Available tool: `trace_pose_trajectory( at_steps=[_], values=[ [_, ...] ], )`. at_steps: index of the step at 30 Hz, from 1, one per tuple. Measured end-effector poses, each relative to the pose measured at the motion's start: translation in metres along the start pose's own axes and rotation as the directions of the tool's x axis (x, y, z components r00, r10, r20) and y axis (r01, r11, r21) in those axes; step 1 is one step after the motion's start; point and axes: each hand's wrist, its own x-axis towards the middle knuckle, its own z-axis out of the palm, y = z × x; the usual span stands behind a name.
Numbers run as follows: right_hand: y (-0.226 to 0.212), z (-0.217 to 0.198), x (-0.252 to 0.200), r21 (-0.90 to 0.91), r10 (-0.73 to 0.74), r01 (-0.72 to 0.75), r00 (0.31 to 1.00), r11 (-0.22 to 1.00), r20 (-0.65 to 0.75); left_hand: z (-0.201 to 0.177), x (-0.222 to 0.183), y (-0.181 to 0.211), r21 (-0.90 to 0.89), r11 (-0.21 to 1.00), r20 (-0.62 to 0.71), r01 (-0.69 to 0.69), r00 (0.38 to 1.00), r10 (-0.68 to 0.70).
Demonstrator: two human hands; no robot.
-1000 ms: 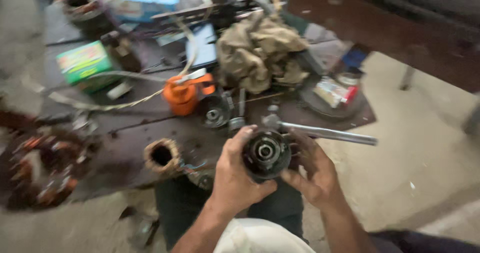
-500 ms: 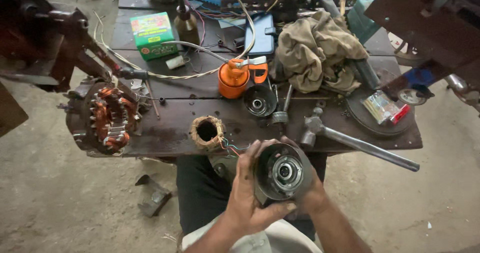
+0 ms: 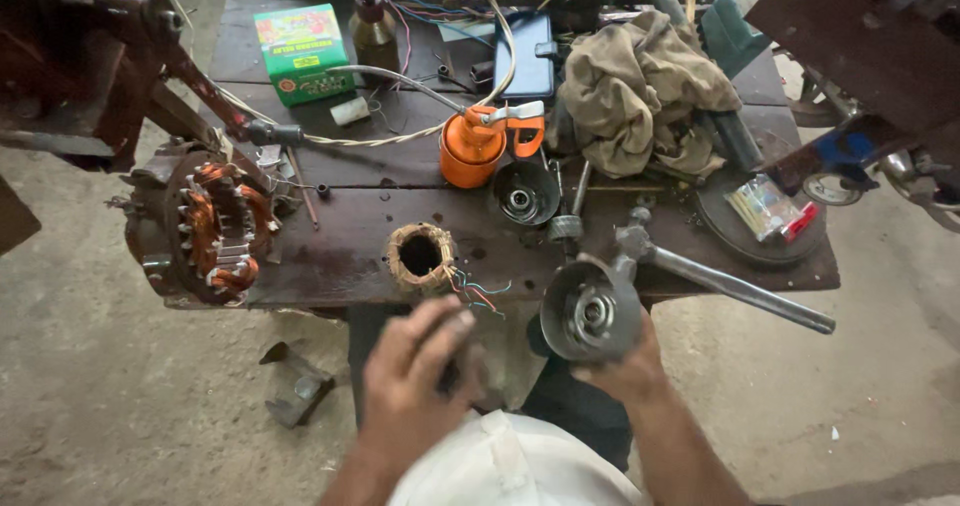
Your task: The person assembles a small electric motor by inserting a bearing into a housing, applying lubricant, and inserting the rotor. They use a hammer to tap the bearing into place and a brush to apply grease. The person then inserts the rotor into the housing and rotates it to check alignment.
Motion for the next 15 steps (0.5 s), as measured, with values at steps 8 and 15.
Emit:
trace_pose_trajectory(
  at_steps=[8,15],
  values=[
    [0.018,0.017,0.028,0.314,0.178,-0.199,0.979,0.928,0.095,-0.007,0.051,-0.031,0.0,0.984,0.252,-0.177,0.952,0.172],
    [0.038,0.016,0.043,0.543,0.154,-0.277,0.953,0.793,0.262,0.003,0.062,-0.033,-0.091,0.985,0.314,-0.148,0.934,0.169]
  ],
)
